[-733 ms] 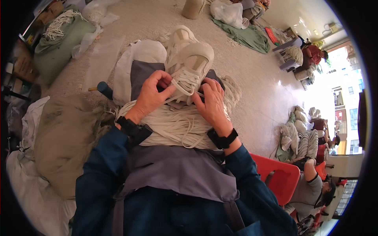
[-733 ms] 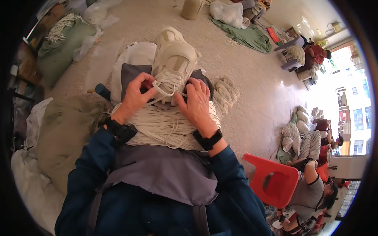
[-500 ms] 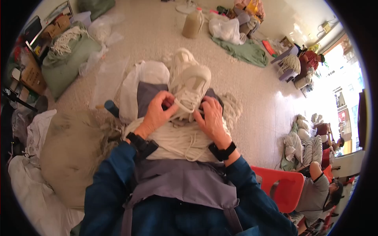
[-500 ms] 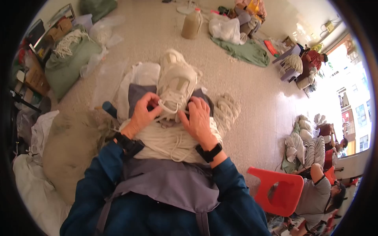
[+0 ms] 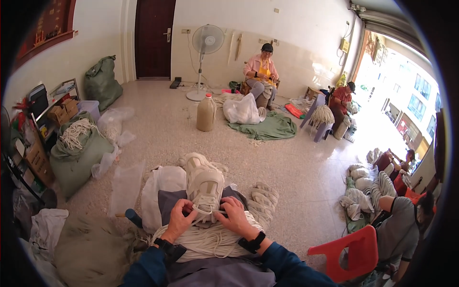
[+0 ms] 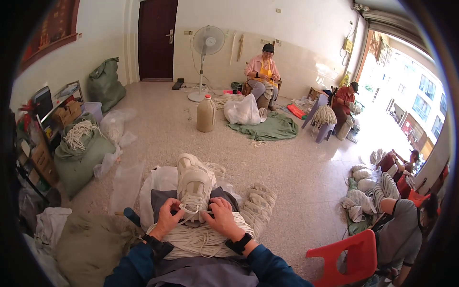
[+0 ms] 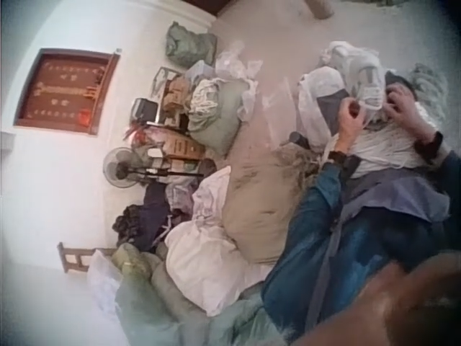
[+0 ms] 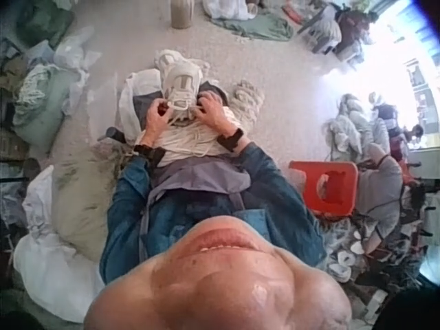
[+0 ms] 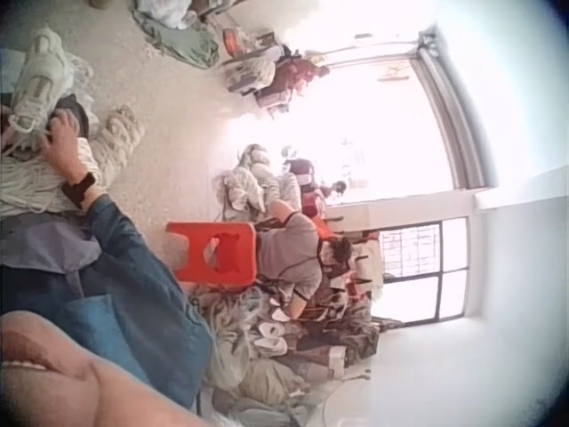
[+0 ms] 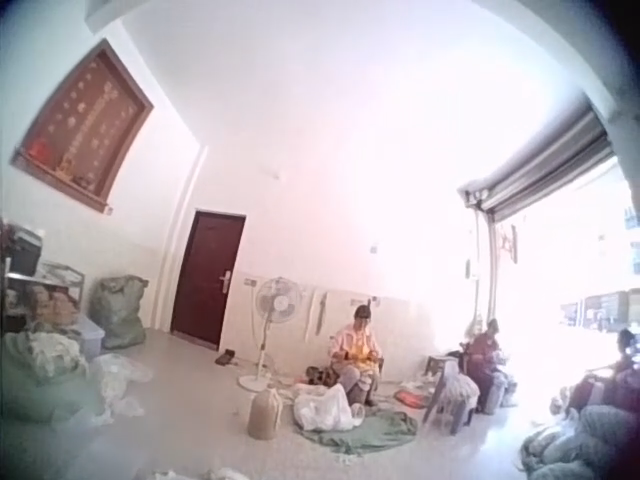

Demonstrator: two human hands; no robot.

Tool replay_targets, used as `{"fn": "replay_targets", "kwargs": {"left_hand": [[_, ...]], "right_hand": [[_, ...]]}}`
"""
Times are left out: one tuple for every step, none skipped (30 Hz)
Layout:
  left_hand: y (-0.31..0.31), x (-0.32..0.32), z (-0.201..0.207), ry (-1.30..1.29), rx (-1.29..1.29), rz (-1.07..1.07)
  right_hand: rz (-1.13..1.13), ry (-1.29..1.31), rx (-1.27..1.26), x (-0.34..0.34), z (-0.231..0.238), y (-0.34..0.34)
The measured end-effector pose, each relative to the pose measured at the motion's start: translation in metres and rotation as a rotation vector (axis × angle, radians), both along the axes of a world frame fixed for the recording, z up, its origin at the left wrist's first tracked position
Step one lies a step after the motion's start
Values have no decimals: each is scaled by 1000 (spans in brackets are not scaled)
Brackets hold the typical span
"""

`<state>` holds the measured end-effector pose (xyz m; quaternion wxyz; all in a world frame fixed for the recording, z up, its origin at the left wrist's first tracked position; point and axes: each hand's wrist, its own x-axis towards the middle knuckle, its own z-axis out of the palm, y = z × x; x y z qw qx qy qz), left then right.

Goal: Lacing a white sneaker using long white cords pulled from a bundle.

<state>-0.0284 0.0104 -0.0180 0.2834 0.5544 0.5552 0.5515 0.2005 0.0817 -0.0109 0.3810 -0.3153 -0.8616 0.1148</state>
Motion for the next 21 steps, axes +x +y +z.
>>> {"fn": "replay_targets", "kwargs": {"left_hand": [[2,0,0,-6,-7,-4],[4,-5,-2,8,-17,4],[9,-8,-6,18,12,18],[4,-7,-11,24,20,21],[6,-3,-4,15,2,7],[8,-3,-4,-4,6,2],[12,-3,-7,-22,13,-5],[16,-1,-10,-37,18,-13],[17,-3,-14,-48,17,-11],[16,-4,-13,-63,10,-14],[13,-7,-14,-50,-8,5],[17,-3,-16,-62,4,-19],[17,-1,-15,-77,14,-34],[16,-1,-12,-61,-9,-32],[14,0,-8,-62,-10,-28],[13,-2,-7,-68,-20,-35],[12,-3,-5,-74,-28,-43],[9,-4,-8,-74,-23,-45],[10,-5,-13,-51,-20,-39],[10,-6,-16,-28,-17,-23],[13,-8,-18,-27,4,-26]], "right_hand": [[58,92,-23,4,-5,6],[-13,168,-237,5,-1,11],[-54,302,-356,7,6,28],[-170,278,-422,14,27,47],[-151,360,-183,24,42,71],[-123,410,-145,31,68,93],[-91,493,-154,34,87,122],[-88,508,-259,47,106,140],[-52,570,-377,46,116,154],[-75,534,-520,42,134,151],[-81,518,-602,35,137,146],[-105,488,-598,42,129,148],[-122,453,-598,42,122,150],[-117,451,-603,40,115,150],[-105,463,-623,40,109,150],[-97,477,-642,38,101,147],[-97,478,-640,36,95,144],[-93,444,-665,34,90,141],[-95,412,-673,35,86,143],[-84,406,-680,32,82,141],[-82,408,-659,30,82,141]]}}
